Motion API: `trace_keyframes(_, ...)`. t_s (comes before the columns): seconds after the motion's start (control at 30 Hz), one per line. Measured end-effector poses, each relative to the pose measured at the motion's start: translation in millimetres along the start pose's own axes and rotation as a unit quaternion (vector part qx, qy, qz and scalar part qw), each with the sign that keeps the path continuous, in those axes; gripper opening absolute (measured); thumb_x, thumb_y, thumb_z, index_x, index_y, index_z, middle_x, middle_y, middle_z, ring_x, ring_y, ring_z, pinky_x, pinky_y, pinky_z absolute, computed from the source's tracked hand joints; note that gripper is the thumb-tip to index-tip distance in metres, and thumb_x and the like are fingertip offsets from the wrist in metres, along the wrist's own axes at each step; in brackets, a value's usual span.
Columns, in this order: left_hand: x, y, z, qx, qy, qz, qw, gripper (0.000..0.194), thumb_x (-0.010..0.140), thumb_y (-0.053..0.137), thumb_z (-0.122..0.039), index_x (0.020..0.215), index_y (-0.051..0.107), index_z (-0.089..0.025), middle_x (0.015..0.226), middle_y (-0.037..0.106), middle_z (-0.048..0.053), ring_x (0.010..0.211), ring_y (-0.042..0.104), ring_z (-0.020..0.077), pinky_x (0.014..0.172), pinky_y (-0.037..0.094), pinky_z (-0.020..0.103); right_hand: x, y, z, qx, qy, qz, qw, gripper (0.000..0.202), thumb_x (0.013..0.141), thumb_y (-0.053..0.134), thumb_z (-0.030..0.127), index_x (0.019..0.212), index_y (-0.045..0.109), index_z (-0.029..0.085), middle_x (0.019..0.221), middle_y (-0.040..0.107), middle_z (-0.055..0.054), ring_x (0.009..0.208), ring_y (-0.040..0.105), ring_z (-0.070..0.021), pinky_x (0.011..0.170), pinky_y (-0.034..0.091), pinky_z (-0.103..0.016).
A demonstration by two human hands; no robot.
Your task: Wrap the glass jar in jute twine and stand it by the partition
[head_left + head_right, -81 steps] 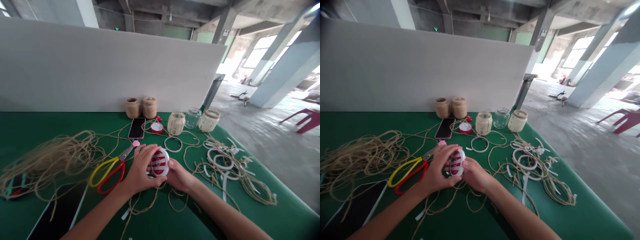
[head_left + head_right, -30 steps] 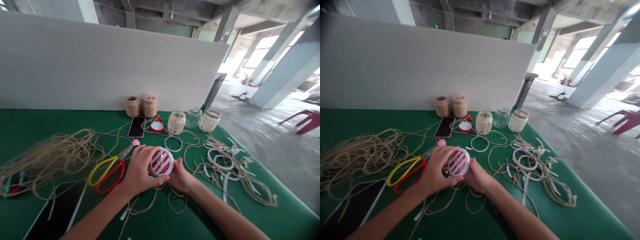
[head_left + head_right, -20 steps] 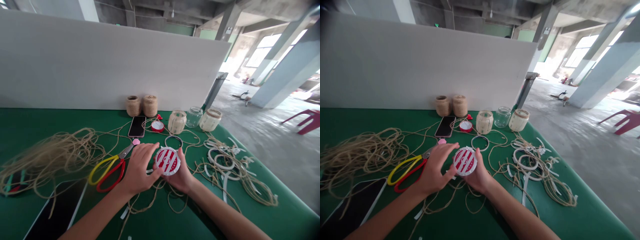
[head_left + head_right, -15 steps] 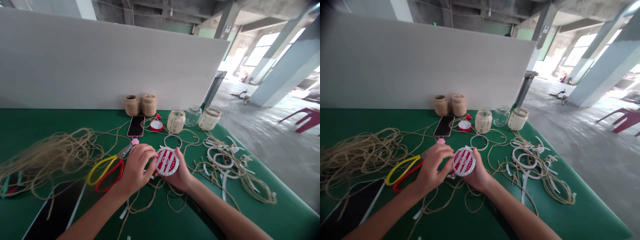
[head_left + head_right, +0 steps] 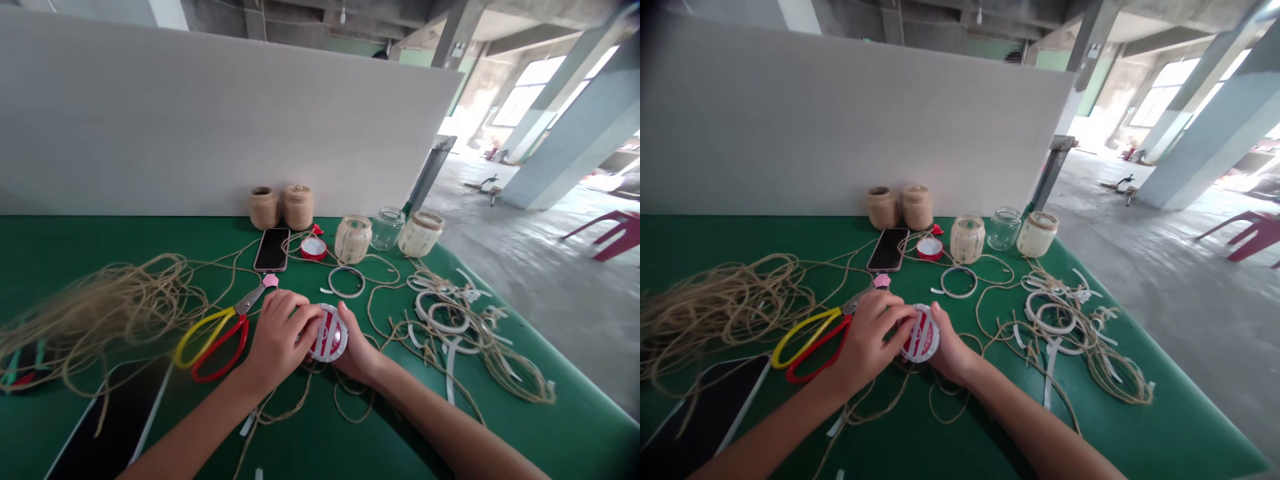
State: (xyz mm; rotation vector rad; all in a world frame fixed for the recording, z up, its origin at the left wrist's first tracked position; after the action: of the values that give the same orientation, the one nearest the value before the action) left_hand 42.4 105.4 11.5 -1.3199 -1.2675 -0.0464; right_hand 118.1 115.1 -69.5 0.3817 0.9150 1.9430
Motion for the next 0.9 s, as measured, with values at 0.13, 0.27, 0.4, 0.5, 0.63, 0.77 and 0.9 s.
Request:
trace_keyframes(0.13, 0.3, 0.5, -1.1, 0.009, 0.011, -0.003, 1.0, 0.011, 0.08, 0.052, -0.012, 0.087, 0.058, -0.019, 0.079, 0.058, 0.003, 0.079, 0.051, 0.017, 0.076, 0.04, 0.036, 0.4, -1.1, -0.8, -0.016, -0.006, -0.008, 1.0, 0.052, 0.075, 0.048, 0.064, 0.088, 0.059, 0.015, 0.073, 0.064, -0.003, 0.073, 0.061, -0.0175, 0.07, 0.046, -0.032)
trace_keyframes(0.27, 0.5, 3.3, -1.5, 0.014, 0.017, 0.011, 1.0, 0.01, 0.081, 0.052, -0.013, 0.086, 0.057, -0.019, 0.079, 0.06, 0.002, 0.079, 0.051, 0.0175, 0.077, 0.039, 0.036, 0.8, -4.0, -4.8, -0.035, 0.005, -0.006, 0.999, 0.056, 0.078, 0.041, 0.065, 0.09, 0.058, 0.014, 0.065, 0.063, -0.002, 0.059, 0.06, -0.0159, 0.059, 0.047, -0.029)
trace_keyframes(0.4, 0.5, 4.0, -1.9, 0.022, 0.018, 0.018, 0.999, 0.008, 0.081, 0.051, -0.014, 0.084, 0.056, -0.018, 0.078, 0.06, 0.003, 0.078, 0.051, 0.0178, 0.077, 0.038, 0.037, 0.8, -3.6, -8.9, -0.064, 0.025, 0.025, 0.997, 0.065, 0.078, 0.033, 0.068, 0.087, 0.059, 0.01, 0.053, 0.06, -0.003, 0.047, 0.058, -0.0154, 0.051, 0.046, -0.028)
trace_keyframes(0.5, 1.4, 4.9, -2.4, 0.03, 0.022, 0.024, 0.999, 0.007, 0.082, 0.049, -0.014, 0.084, 0.055, -0.018, 0.076, 0.06, 0.003, 0.078, 0.05, 0.0179, 0.076, 0.038, 0.037, 1.0, -3.2, -8.8, -0.064, 0.031, 0.032, 0.997, 0.065, 0.078, 0.033, 0.069, 0.085, 0.059, 0.01, 0.053, 0.06, -0.003, 0.045, 0.058, -0.0139, 0.05, 0.047, -0.027)
trace_keyframes(0.63, 3.4, 5.1, -2.6, 0.041, 0.017, 0.028, 0.999, 0.008, 0.083, 0.047, -0.014, 0.082, 0.054, -0.018, 0.073, 0.059, 0.003, 0.075, 0.049, 0.0177, 0.076, 0.038, 0.037, 0.9, -2.3, -8.5, -0.055, 0.041, 0.029, 0.997, 0.061, 0.077, 0.036, 0.068, 0.086, 0.058, 0.011, 0.054, 0.061, -0.003, 0.044, 0.057, -0.0124, 0.048, 0.046, -0.024)
trace_keyframes(0.77, 4.2, 4.7, -5.3, 0.054, 0.026, 0.022, 0.998, 0.007, 0.083, 0.046, -0.014, 0.081, 0.052, -0.017, 0.073, 0.058, 0.003, 0.076, 0.049, 0.018, 0.079, 0.038, 0.039, 0.9, -3.2, -11.3, -0.058, 0.052, 0.024, 0.997, 0.062, 0.078, 0.034, 0.068, 0.085, 0.058, 0.012, 0.054, 0.061, -0.002, 0.044, 0.057, -0.0122, 0.05, 0.047, -0.024)
trace_keyframes(0.9, 2.1, 7.7, -7.3, 0.067, 0.033, 0.018, 0.997, 0.01, 0.083, 0.044, -0.013, 0.078, 0.051, -0.018, 0.072, 0.058, 0.002, 0.076, 0.05, 0.0178, 0.083, 0.038, 0.04, 1.5, -7.5, -11.5, -0.061, 0.052, 0.0, 0.997, 0.063, 0.08, 0.03, 0.067, 0.082, 0.058, 0.012, 0.054, 0.06, -0.003, 0.045, 0.057, -0.0121, 0.049, 0.044, -0.023)
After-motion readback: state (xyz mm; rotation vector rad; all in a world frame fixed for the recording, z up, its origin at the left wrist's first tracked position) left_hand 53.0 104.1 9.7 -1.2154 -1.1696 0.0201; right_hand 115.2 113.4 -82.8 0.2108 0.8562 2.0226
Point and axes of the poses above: each hand's wrist, its own x-axis towards the middle knuckle, its own y-axis out of the palm, z = x × y, the point moved 7 cm from there along x, towards the middle knuckle
